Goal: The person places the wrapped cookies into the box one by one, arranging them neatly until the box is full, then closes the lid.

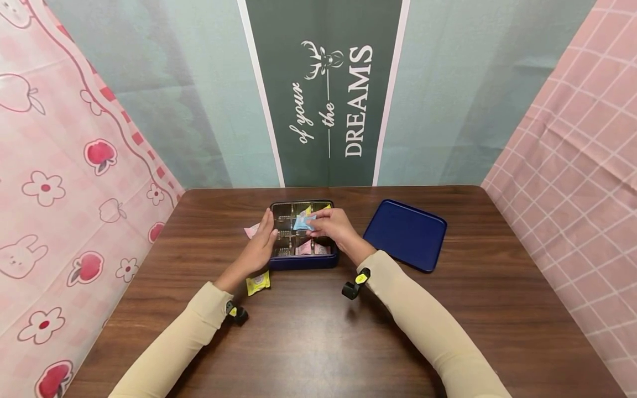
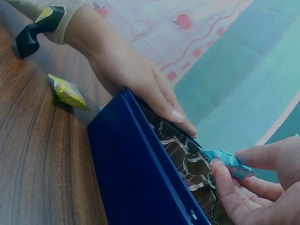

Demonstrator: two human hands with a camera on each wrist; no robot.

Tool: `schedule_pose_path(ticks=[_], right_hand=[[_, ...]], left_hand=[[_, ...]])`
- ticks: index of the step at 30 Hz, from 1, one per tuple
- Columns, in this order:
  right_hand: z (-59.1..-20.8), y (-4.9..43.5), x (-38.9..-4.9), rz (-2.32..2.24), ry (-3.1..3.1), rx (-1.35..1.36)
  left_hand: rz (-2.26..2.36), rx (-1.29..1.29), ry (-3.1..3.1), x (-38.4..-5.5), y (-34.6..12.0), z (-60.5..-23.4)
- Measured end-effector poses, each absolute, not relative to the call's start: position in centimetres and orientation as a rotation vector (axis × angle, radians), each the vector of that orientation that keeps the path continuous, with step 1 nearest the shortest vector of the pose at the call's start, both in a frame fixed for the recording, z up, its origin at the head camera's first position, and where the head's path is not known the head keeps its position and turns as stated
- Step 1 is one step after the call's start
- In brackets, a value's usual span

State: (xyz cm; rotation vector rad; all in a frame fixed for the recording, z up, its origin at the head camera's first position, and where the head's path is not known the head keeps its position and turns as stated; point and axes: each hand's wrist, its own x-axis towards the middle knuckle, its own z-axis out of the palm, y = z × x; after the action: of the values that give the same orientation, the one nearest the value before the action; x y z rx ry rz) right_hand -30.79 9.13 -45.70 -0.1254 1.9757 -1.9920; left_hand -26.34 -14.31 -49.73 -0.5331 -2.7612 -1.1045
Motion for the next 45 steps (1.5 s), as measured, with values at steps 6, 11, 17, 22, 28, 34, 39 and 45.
schedule_pose_path(ticks=[6, 11, 17, 22, 28, 34, 39, 45], right_hand=[[-45.8, 8.9, -31.1, -1.967, 1.991, -0.126], [-45.8, 8.8, -31.5, -1.965, 1.977, -0.107], [-45.6, 8.7, -31.8, -1.962, 1.941, -0.093], [-45.4, 8.7, -31.9, -1.94, 1.937, -0.096], [-45.4, 8.8, -32.1, -1.925, 1.915, -0.105], [-45.4, 8.9, -32.3, -1.894, 1.928, -0.123], [-45.5, 8.9, -32.3, -1.872, 1.948, -0.145], [-45.4, 8.9, -32.4, -1.835, 1.969, -0.138]], left_hand=[[-1.106, -0.528, -2.761, -26.4, -14.3, -49.8], [-1.108, -0.524, -2.767, -26.3, -14.2, -49.8], [-1.106, -0.525, -2.77, -26.3, -14.2, -49.6], [-1.11, -0.53, -2.768, -26.3, -14.2, -49.6], [-1.116, -0.524, -2.778, -26.2, -14.2, -49.6], [-1.12, -0.526, -2.782, -26.2, -14.3, -49.7], [-1.112, -0.531, -2.775, -26.3, -14.4, -49.7], [-1.125, -0.521, -2.774, -26.2, -14.3, -49.6]])
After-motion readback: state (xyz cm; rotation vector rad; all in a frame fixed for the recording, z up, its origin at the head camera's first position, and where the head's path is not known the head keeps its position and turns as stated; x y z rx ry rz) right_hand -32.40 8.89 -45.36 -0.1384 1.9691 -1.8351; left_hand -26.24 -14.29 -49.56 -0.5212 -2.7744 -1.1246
